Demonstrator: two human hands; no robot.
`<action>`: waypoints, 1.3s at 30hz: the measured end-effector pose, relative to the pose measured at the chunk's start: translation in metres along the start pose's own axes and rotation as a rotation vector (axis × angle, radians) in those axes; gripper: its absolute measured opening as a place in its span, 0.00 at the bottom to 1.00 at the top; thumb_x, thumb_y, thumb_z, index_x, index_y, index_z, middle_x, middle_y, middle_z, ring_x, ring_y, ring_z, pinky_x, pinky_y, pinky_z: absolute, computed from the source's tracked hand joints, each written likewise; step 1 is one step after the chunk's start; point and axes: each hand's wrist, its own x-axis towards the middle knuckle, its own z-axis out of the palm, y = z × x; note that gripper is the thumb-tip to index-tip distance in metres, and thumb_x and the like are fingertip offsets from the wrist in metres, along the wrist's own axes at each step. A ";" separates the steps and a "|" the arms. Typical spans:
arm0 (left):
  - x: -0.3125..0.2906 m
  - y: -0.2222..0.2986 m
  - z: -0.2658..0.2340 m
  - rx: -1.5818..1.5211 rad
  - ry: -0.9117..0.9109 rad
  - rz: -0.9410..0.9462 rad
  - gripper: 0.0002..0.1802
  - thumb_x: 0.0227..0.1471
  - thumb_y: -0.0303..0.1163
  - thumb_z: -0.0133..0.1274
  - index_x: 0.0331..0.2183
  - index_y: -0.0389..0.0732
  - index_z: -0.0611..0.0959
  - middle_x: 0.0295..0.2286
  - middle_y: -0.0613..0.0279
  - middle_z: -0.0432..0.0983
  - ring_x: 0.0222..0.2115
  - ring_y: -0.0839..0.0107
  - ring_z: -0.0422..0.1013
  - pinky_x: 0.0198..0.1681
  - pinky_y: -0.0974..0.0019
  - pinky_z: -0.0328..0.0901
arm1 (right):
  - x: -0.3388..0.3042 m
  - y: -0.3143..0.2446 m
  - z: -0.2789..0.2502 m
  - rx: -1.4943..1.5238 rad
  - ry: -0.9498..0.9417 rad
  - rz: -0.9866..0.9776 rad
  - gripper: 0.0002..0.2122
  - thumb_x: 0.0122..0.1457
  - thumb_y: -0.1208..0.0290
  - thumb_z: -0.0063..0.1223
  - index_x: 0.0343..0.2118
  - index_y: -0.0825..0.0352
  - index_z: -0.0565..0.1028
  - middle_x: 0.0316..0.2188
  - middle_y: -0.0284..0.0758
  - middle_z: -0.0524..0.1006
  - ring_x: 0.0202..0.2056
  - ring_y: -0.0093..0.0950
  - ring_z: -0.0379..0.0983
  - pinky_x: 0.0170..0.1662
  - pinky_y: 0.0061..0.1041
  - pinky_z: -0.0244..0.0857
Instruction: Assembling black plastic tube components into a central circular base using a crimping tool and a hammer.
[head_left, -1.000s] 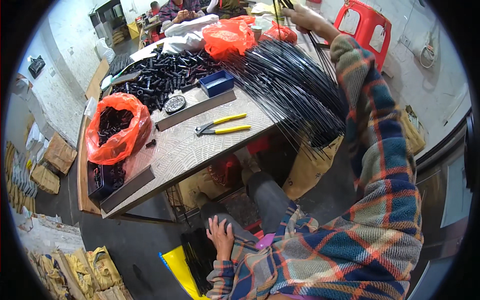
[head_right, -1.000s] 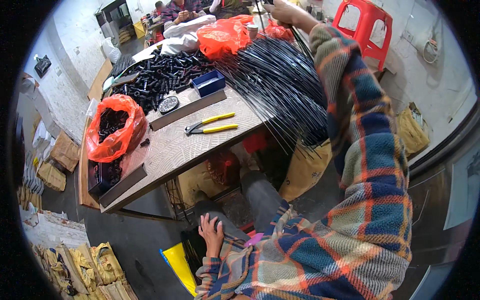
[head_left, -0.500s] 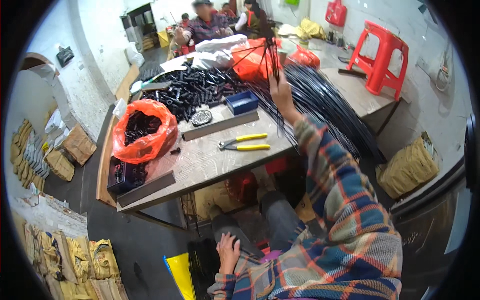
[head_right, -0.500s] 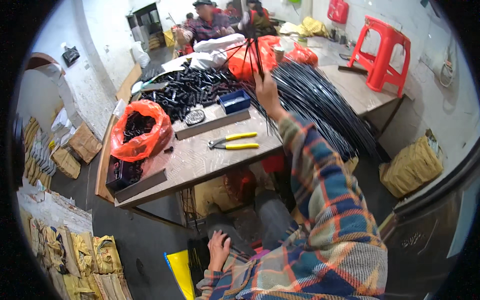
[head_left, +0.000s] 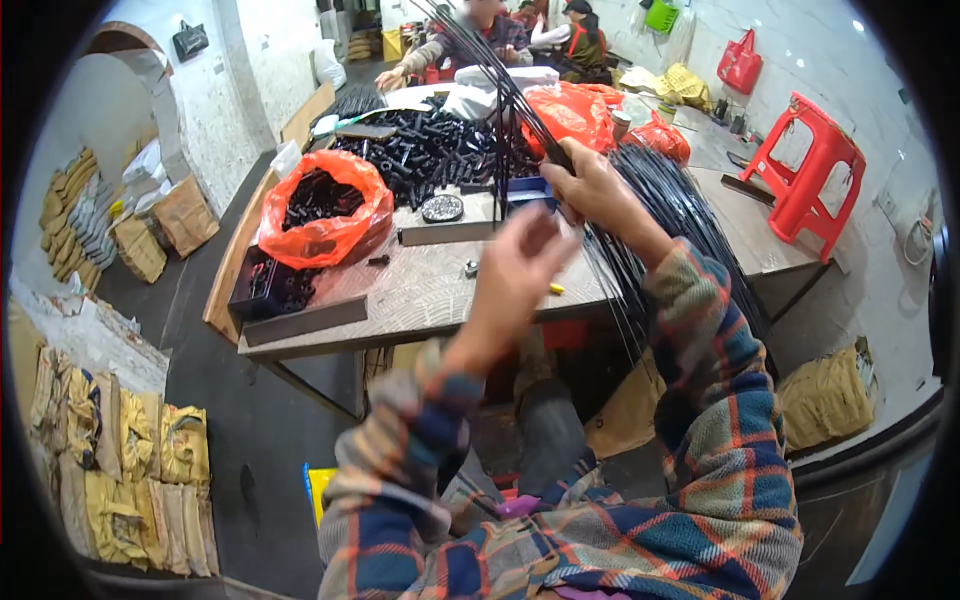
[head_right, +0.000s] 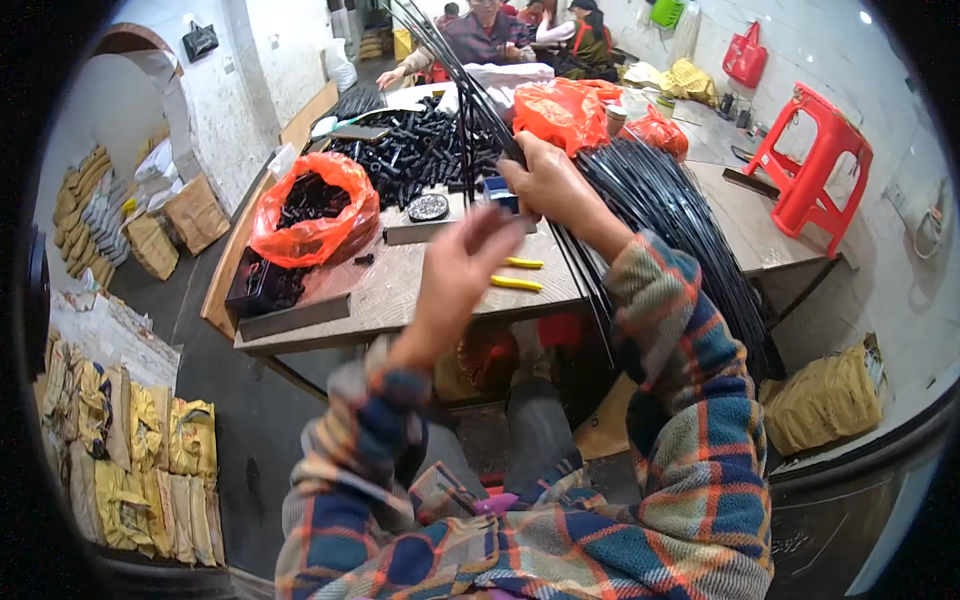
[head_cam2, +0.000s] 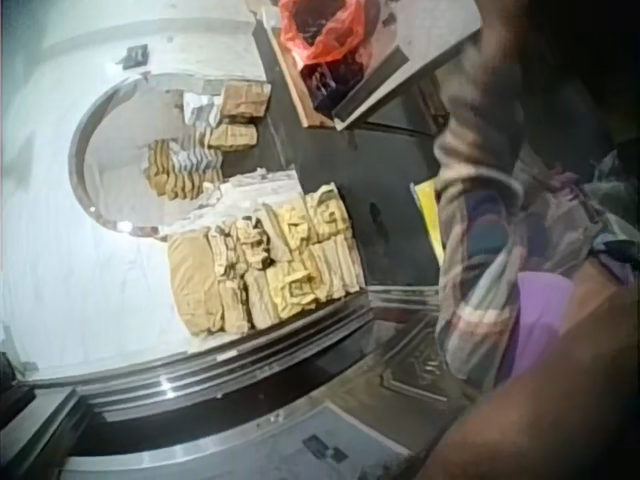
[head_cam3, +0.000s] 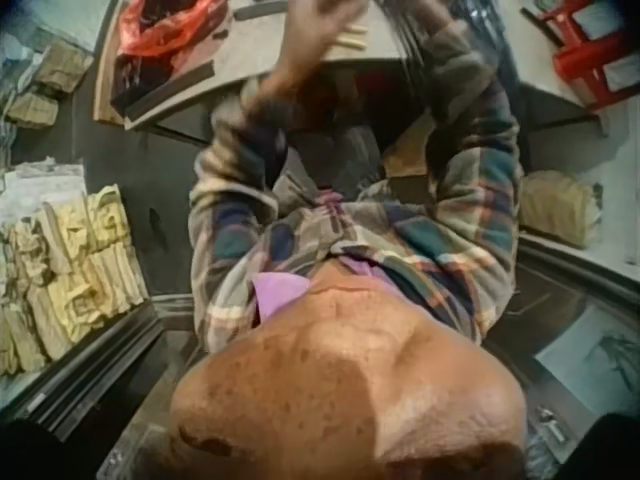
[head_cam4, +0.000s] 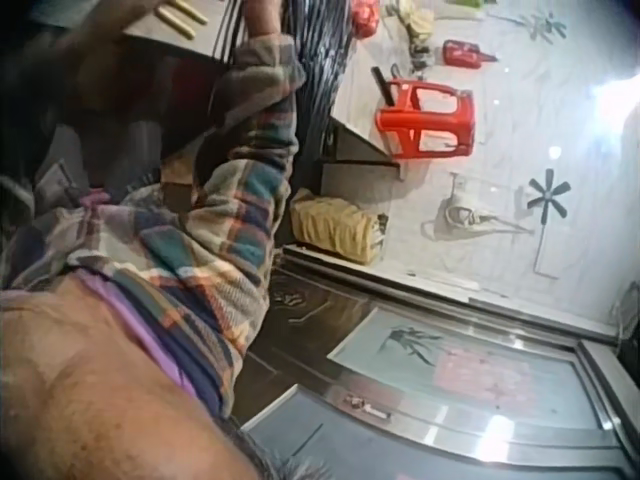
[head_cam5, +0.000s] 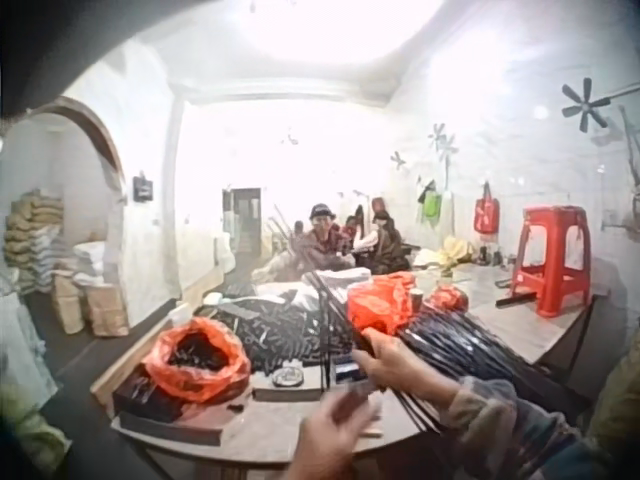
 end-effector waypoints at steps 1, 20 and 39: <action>0.028 0.004 -0.002 -0.149 -0.079 -0.032 0.14 0.46 0.33 0.56 0.31 0.33 0.76 0.24 0.65 0.73 0.26 0.80 0.68 0.29 0.75 0.64 | -0.011 0.000 0.006 -0.033 0.063 -0.127 0.07 0.53 0.72 0.46 0.30 0.70 0.66 0.17 0.34 0.71 0.15 0.22 0.68 0.16 0.23 0.61; 0.022 0.009 -0.027 -0.421 -0.114 -0.440 0.13 0.54 0.28 0.43 0.42 0.36 0.71 0.36 0.51 0.74 0.35 0.66 0.72 0.34 0.66 0.69 | -0.107 -0.019 0.058 0.965 -0.105 0.211 0.13 0.62 0.64 0.33 0.40 0.68 0.67 0.19 0.33 0.73 0.12 0.17 0.66 0.15 0.11 0.60; 0.024 0.022 -0.027 -0.411 0.141 -0.411 0.12 0.53 0.31 0.45 0.39 0.35 0.73 0.27 0.62 0.73 0.21 0.78 0.65 0.21 0.77 0.61 | -0.069 0.188 0.007 -0.754 -0.090 0.470 0.10 0.44 0.64 0.50 0.25 0.65 0.77 0.29 0.45 0.75 0.35 0.43 0.72 0.38 0.37 0.65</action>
